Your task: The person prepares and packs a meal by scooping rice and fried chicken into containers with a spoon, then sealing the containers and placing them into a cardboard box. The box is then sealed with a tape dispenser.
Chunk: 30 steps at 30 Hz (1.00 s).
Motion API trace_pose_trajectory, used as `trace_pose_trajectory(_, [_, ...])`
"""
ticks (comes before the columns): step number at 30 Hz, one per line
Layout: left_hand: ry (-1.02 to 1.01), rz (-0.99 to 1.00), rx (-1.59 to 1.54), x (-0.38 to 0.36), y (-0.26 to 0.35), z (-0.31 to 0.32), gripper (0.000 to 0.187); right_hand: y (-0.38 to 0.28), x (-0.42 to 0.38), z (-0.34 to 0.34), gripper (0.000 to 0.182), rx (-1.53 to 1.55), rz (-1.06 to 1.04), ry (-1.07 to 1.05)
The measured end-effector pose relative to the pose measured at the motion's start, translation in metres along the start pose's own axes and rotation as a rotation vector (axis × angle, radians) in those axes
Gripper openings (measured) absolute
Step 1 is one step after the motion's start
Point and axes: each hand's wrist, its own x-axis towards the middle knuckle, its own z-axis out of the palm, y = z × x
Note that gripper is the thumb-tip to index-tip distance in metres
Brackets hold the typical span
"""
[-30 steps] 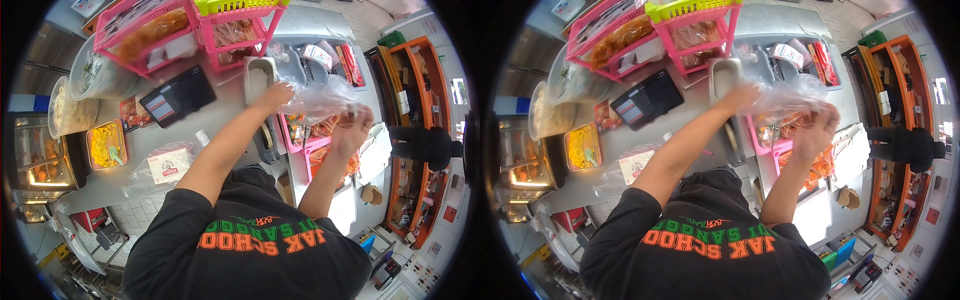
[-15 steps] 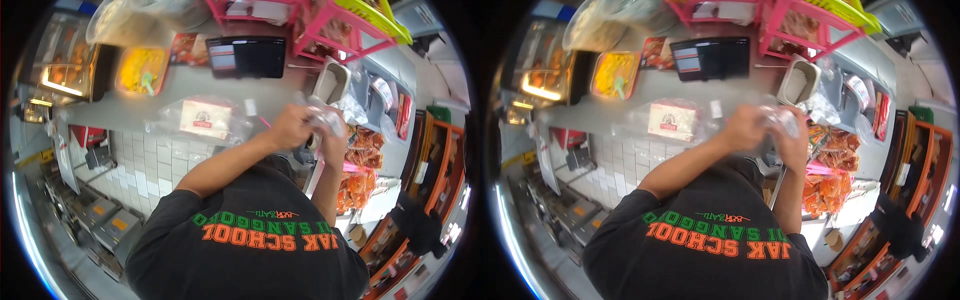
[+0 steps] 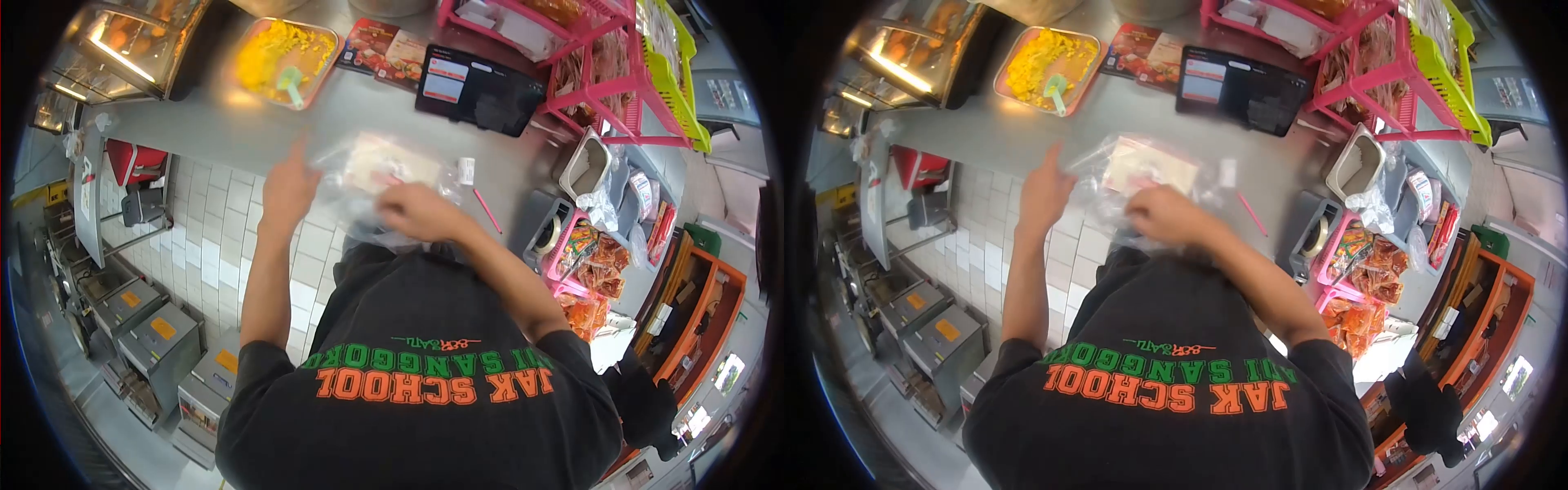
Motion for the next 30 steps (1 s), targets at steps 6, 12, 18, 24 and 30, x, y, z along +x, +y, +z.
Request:
trace_pose_trajectory(6, [-0.063,0.196,-0.663,-0.019,0.0,-0.044,0.039,0.046,0.146,0.089,0.024,-0.35,0.247,0.01])
trace_pose_trajectory(12, [-0.083,0.374,-1.139,0.007,-0.037,-0.061,0.061,0.107,0.164,0.125,0.046,-0.532,0.132,0.146])
trace_pose_trajectory(18, [-0.284,0.271,-1.276,0.025,-0.067,-0.091,0.07,-0.022,0.077,0.014,0.057,-0.55,0.53,-0.116])
trace_pose_trajectory(24, [-0.345,0.282,-1.1,0.048,-0.068,-0.104,0.067,-0.132,0.014,-0.061,0.046,-0.314,0.548,-0.03])
trace_pose_trajectory(30, [-0.51,0.417,-1.128,0.083,-0.12,-0.097,0.1,-0.04,-0.055,-0.021,0.094,0.175,0.327,0.859])
